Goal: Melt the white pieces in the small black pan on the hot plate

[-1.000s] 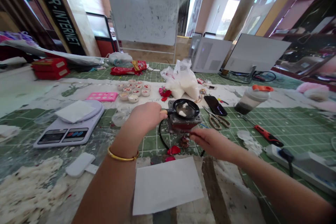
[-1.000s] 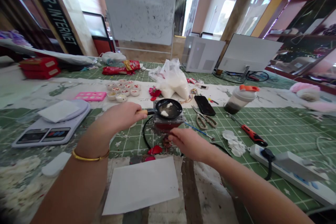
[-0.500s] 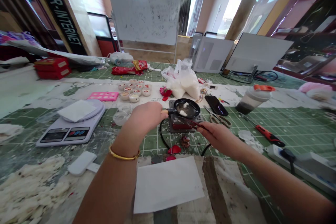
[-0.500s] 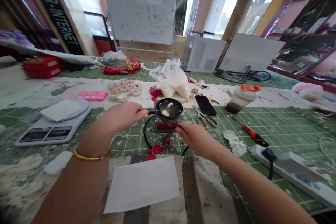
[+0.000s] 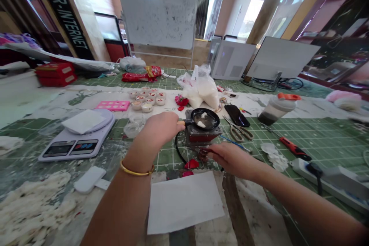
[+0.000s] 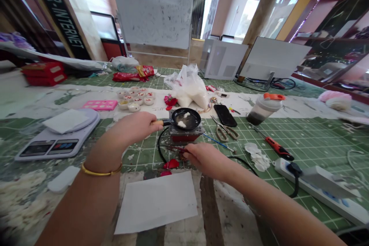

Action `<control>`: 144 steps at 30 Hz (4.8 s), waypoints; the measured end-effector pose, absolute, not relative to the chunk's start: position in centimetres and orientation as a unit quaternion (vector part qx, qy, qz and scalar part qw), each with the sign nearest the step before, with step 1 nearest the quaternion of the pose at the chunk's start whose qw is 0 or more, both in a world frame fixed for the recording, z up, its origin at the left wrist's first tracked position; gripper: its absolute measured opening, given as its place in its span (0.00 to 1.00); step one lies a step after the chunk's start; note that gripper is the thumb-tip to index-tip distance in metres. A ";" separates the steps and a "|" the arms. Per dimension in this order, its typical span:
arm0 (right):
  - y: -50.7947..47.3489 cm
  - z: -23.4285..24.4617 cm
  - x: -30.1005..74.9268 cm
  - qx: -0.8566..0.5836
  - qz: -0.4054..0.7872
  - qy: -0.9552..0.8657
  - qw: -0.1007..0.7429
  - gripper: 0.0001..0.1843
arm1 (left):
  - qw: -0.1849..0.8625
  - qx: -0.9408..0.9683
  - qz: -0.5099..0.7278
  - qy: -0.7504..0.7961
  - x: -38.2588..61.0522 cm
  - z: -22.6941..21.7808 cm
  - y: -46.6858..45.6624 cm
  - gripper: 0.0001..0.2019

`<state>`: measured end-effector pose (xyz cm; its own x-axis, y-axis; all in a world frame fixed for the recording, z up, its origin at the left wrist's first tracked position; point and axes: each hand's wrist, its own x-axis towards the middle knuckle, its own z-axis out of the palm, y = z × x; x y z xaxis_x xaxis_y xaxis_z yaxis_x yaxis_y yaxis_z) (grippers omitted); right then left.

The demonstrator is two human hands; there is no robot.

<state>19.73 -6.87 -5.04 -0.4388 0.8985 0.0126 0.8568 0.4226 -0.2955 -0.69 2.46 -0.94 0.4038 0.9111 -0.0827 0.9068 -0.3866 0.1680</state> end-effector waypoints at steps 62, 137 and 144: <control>-16.7 -6.9 28.7 -0.622 0.225 -0.745 0.082 0.14 | 0.084 0.833 0.006 0.547 0.0 -0.5 1.9 0.21; -3.7 -0.2 19.7 -0.669 0.024 -0.662 0.337 0.17 | 0.069 0.850 0.026 0.522 -0.3 -0.4 1.4 0.20; -3.4 -0.3 19.9 -0.672 0.018 -0.689 0.271 0.18 | 0.070 0.850 0.022 0.522 -0.3 -0.3 1.4 0.19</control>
<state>19.87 -3.36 -0.25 0.0493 0.9357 0.3492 0.9162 0.0968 -0.3888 -0.25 1.35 -0.26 0.4540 0.8903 -0.0359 0.8841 -0.4450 0.1425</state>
